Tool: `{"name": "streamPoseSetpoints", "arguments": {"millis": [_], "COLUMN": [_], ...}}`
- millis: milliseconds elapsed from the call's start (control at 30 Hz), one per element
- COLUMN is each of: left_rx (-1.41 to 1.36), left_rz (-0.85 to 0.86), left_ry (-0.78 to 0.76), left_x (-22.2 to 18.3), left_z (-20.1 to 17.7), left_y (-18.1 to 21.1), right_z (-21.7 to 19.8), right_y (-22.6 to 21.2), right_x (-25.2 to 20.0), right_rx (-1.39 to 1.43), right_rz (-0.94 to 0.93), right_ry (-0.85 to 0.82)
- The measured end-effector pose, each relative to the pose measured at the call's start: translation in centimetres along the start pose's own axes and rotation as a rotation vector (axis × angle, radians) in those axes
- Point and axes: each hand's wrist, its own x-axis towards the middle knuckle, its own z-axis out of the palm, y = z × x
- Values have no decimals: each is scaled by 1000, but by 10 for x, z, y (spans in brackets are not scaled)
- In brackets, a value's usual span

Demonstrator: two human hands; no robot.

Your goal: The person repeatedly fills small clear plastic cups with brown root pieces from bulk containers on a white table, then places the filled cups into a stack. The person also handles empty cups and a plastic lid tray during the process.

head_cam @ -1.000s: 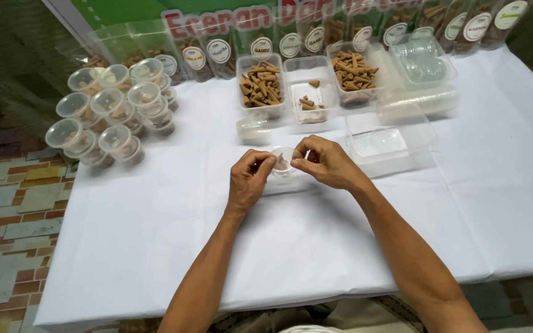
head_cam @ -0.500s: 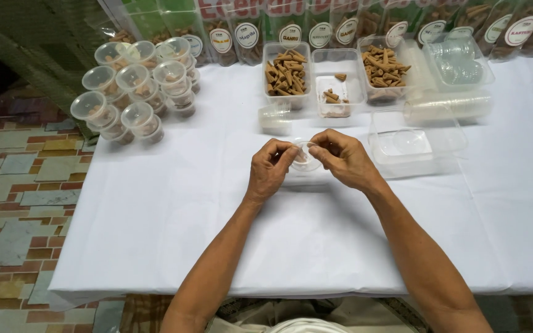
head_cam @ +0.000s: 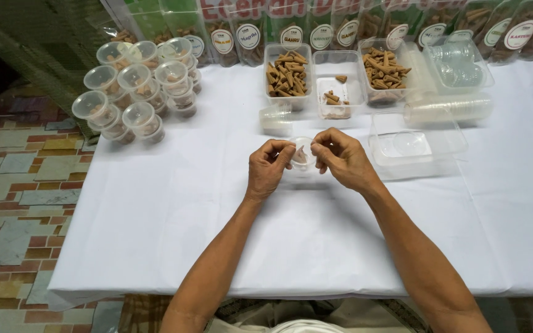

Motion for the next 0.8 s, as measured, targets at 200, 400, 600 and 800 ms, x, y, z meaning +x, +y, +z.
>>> {"name": "streamPoseSetpoints", "arguments": {"millis": [200, 400, 600, 800], "left_rx": [118, 61, 8, 119], "left_rz": [36, 50, -2, 78], "left_ry": [10, -15, 29, -52], "left_x": [4, 0, 3, -1], "left_z": [-10, -1, -7, -1], "left_y": [5, 7, -3, 13], "right_z": [-8, -2, 2, -4], "right_y": [10, -10, 9, 2], "right_x": [1, -3, 3, 1], "right_rx": [-36, -74, 174, -137], "right_rz": [97, 30, 93, 3], "right_ry": [-117, -17, -48, -53]}}
